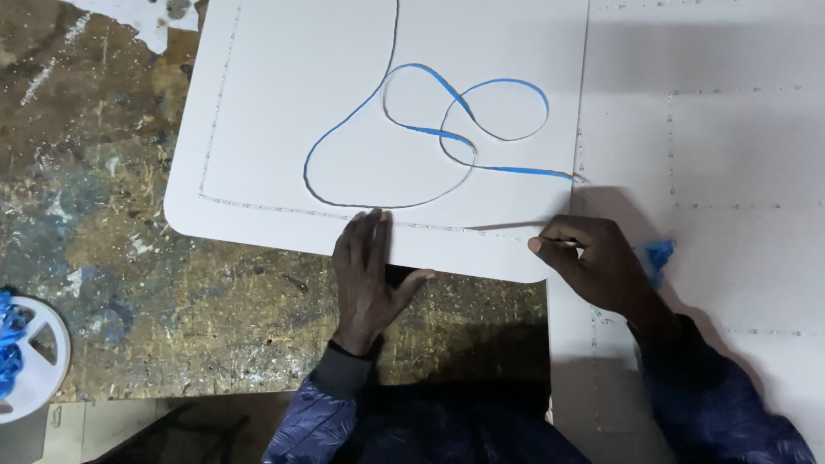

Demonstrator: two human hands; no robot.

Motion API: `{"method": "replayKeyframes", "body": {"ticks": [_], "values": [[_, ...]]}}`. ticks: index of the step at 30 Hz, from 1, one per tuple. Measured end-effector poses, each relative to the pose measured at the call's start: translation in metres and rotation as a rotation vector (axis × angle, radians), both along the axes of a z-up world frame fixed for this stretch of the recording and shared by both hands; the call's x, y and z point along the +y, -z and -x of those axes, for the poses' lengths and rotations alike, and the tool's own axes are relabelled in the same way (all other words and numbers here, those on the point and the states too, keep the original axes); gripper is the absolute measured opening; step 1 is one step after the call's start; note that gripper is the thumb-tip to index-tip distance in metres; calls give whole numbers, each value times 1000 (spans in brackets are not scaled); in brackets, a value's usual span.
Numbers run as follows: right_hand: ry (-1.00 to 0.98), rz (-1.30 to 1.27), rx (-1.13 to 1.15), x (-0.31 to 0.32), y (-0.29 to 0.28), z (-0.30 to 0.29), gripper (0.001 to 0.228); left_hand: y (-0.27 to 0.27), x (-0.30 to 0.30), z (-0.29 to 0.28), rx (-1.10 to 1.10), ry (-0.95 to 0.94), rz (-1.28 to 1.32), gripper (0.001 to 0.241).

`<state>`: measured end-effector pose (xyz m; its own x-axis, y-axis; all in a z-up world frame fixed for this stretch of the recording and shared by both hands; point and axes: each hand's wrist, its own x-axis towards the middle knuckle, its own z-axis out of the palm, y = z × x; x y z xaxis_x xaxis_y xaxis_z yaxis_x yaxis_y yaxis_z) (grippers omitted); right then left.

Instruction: A person is applying LED strips to a sign board. They draw a path with a marker, peel the backing off the LED strip, press it onto the board, and cut the strip to length using scissors.

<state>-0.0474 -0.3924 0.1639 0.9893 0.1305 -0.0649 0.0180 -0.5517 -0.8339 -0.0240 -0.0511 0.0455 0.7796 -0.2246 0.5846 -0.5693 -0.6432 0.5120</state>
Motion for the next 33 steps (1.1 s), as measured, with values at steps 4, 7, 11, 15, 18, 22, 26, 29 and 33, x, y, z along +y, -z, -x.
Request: {"method": "replayKeyframes", "body": {"ticks": [4, 7, 11, 15, 18, 22, 26, 29, 33], "values": [[13, -45, -13, 4, -8, 5, 27, 10, 8, -1, 45, -33, -9, 119], [21, -76, -14, -2, -7, 10, 29, 14, 11, 1, 30, -34, -36, 117], [50, -125, 50, -1, -7, 9, 31, 14, 11, 0, 58, -29, -31, 116], [80, 37, -6, -7, 21, -1, 29, 18, 11, 1, 89, -38, -55, 116], [68, 105, -16, 7, 6, -1, 29, 20, 11, 2, 112, -25, -93, 107], [61, 258, 6, 9, 13, -4, 25, 21, 12, 0, 104, -22, -115, 105], [60, 337, -16, 8, 23, 1, 22, 21, 12, 2, 111, -26, -136, 102], [48, 372, -42, 7, 25, 2, 22, 17, 11, 3, 112, -14, -152, 102], [24, 402, -87, 6, 29, 5, 19, 15, 3, 5, 135, 16, -105, 106]]}}
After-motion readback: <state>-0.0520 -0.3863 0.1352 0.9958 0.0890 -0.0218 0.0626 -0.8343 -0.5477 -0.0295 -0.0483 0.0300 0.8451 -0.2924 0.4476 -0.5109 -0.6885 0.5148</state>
